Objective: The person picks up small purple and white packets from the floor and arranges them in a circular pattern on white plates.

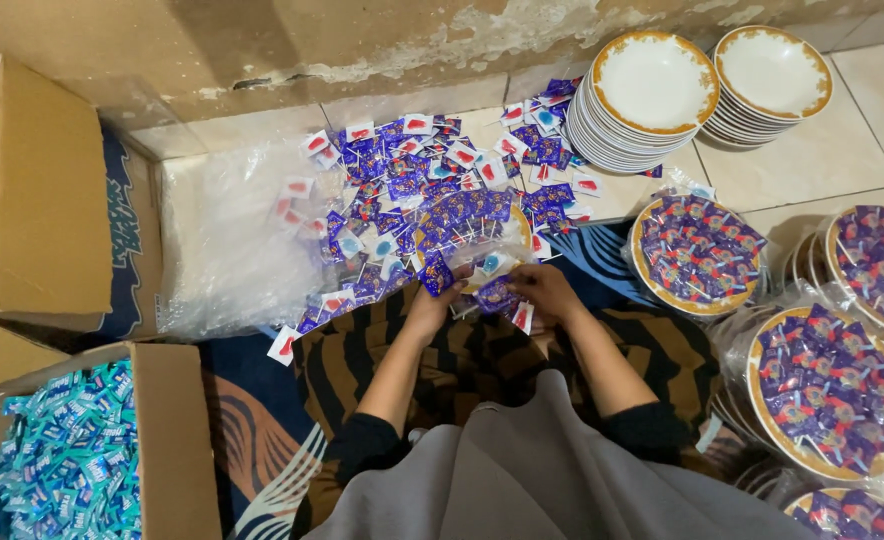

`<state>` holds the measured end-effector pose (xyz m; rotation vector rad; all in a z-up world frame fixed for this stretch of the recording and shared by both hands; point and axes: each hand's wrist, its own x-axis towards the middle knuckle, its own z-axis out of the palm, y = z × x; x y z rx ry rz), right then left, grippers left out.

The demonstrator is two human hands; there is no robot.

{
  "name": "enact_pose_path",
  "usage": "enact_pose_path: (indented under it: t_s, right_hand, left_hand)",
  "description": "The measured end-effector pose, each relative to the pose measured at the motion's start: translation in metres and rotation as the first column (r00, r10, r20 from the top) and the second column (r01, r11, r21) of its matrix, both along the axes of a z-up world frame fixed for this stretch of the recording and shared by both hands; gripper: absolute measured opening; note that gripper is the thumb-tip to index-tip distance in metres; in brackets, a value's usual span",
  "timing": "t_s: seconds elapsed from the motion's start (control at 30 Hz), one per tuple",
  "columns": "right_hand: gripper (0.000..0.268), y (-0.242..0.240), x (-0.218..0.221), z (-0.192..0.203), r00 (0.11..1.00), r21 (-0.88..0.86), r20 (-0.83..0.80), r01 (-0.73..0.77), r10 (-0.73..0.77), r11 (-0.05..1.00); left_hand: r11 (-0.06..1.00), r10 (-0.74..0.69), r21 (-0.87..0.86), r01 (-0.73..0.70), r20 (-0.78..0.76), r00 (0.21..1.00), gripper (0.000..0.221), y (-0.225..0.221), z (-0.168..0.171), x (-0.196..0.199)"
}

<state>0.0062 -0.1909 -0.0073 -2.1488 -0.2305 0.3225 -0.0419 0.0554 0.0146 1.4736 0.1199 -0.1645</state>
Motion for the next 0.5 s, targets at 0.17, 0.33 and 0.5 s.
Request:
enact_pose_path:
  t_s: [0.17, 0.33, 0.5]
  right_hand:
    - [0.021, 0.003, 0.000, 0.025, 0.988, -0.088, 0.018, -0.154, 0.156, 0.984]
    - [0.014, 0.019, 0.004, 0.024, 0.984, -0.095, 0.106, -0.133, 0.143, 0.986]
    - [0.029, 0.047, -0.044, 0.025, 0.870, 0.498, -0.432, 0.451, -0.239, 0.741]
  left_hand:
    - [0.990, -0.121, 0.067, 0.124, -0.042, 0.992, 0.026, -0.009, 0.031, -0.006]
    - [0.984, -0.159, 0.055, 0.167, -0.127, 0.979, 0.039, -0.023, 0.002, -0.005]
    - [0.897, 0.116, -0.414, -0.155, -0.118, 0.986, 0.020, -0.028, 0.011, 0.001]
